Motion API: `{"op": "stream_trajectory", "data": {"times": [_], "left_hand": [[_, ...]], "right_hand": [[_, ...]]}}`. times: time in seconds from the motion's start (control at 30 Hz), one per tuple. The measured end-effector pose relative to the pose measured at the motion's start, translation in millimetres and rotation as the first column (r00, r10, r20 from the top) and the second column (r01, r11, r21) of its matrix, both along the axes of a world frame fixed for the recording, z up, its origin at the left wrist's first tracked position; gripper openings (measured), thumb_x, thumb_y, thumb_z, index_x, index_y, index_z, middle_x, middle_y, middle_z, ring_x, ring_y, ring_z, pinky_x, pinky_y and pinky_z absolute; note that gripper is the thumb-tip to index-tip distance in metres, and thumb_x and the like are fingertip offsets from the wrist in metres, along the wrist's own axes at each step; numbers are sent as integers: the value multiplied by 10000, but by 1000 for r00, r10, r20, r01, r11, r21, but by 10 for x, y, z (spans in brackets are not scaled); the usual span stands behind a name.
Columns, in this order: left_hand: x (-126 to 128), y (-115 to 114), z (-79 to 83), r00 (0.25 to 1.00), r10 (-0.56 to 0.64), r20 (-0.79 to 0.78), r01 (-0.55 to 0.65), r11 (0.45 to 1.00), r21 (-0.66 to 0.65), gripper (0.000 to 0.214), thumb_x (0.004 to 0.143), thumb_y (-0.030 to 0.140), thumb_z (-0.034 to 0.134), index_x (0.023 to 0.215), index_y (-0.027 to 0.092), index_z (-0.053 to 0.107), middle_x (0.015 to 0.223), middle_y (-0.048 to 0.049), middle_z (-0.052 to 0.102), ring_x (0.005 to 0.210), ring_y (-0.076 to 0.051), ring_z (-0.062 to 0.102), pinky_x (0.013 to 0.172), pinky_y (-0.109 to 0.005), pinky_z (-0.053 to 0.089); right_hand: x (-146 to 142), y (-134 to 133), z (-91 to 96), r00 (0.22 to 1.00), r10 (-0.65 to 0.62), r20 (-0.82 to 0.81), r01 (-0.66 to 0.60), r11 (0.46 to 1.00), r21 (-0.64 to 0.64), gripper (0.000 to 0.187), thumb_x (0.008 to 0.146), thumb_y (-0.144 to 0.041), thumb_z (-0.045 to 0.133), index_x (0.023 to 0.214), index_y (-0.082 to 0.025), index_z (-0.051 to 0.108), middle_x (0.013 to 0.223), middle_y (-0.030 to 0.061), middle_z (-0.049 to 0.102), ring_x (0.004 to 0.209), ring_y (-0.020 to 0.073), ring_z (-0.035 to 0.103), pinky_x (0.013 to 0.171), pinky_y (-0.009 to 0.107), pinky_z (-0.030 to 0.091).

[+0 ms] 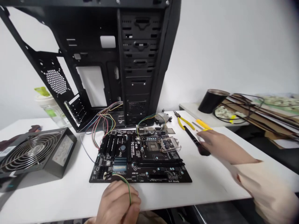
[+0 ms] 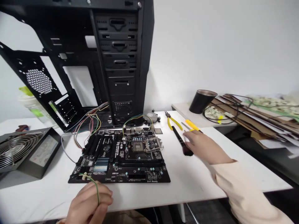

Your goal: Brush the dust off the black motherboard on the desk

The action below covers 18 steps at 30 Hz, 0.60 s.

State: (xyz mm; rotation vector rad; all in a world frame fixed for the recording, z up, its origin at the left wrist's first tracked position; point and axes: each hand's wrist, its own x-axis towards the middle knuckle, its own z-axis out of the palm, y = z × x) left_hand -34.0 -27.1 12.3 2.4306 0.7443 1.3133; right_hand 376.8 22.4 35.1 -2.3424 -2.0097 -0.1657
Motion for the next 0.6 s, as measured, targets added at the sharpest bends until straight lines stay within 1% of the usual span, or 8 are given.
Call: {"op": "stream_trajectory", "data": {"times": [0.1, 0.17, 0.23, 0.3, 0.4, 0.47, 0.53, 0.6], "left_hand": [[1, -8, 1, 1000, 0, -15, 0, 1000, 4, 114, 882, 158, 494, 846, 201, 593, 752, -30, 651, 666, -133, 594, 620, -254, 488], [13, -5, -25, 1000, -11, -13, 11, 1000, 16, 115, 874, 156, 492, 830, 204, 586, 732, -20, 646, 647, -125, 590, 609, -248, 471], [33, 8, -78, 1000, -13, 5, 13, 999, 40, 136, 881, 171, 465, 804, 207, 571, 706, -11, 638, 618, -117, 576, 582, -245, 444], [50, 27, -136, 1000, -10, 20, 9, 998, 67, 175, 891, 188, 429, 773, 212, 556, 678, -6, 627, 591, -116, 558, 560, -251, 416], [50, 62, -175, 1000, -23, 16, 21, 995, 96, 185, 891, 196, 423, 760, 217, 551, 666, 0, 627, 572, -116, 551, 544, -248, 407], [26, 85, -155, 999, -42, -2, 42, 993, 106, 160, 882, 182, 447, 773, 220, 558, 678, 8, 640, 572, -113, 557, 538, -238, 416], [-8, 102, -118, 998, -65, -20, 66, 991, 116, 130, 870, 167, 482, 796, 226, 571, 698, 18, 657, 575, -108, 567, 540, -226, 432], [-32, 106, -95, 996, -79, -31, 82, 990, 111, 112, 859, 154, 521, 815, 234, 586, 720, 28, 671, 592, -100, 588, 559, -209, 453]], "right_hand": [[-10, -2, -22, 1000, -7, -13, 7, 1000, 28, 371, 839, -193, 480, 1171, -139, 635, 1224, 166, 616, 1080, 298, 624, 940, 366, 494], [-27, 1, -5, 1000, -16, -14, 17, 999, 50, 380, 828, -182, 482, 1174, -137, 633, 1230, 173, 611, 1084, 305, 619, 941, 368, 490], [-29, 12, 55, 999, -30, -14, 31, 997, 69, 376, 814, -173, 499, 1161, -132, 638, 1200, 177, 624, 1063, 314, 622, 927, 379, 490], [5, 44, 163, 998, -54, -14, 55, 995, 88, 358, 818, -186, 525, 1152, -125, 640, 1134, 177, 650, 1030, 315, 628, 906, 382, 492], [151, 163, 384, 994, -112, -6, 112, 986, 122, 350, 856, -241, 567, 1177, -110, 614, 1066, 171, 654, 1028, 287, 615, 918, 379, 480], [300, 289, 510, 990, -144, 0, 142, 980, 138, 338, 904, -300, 567, 1197, -133, 586, 1138, 139, 619, 1076, 242, 583, 959, 396, 469], [458, 428, 571, 985, -174, -10, 174, 977, 127, 318, 942, -367, 543, 1195, -177, 575, 1214, 93, 576, 1084, 202, 572, 946, 401, 491], [587, 549, 548, 981, -193, -36, 195, 975, 104, 323, 945, -374, 544, 1196, -171, 571, 1203, 85, 575, 1054, 192, 585, 905, 392, 518]]}}
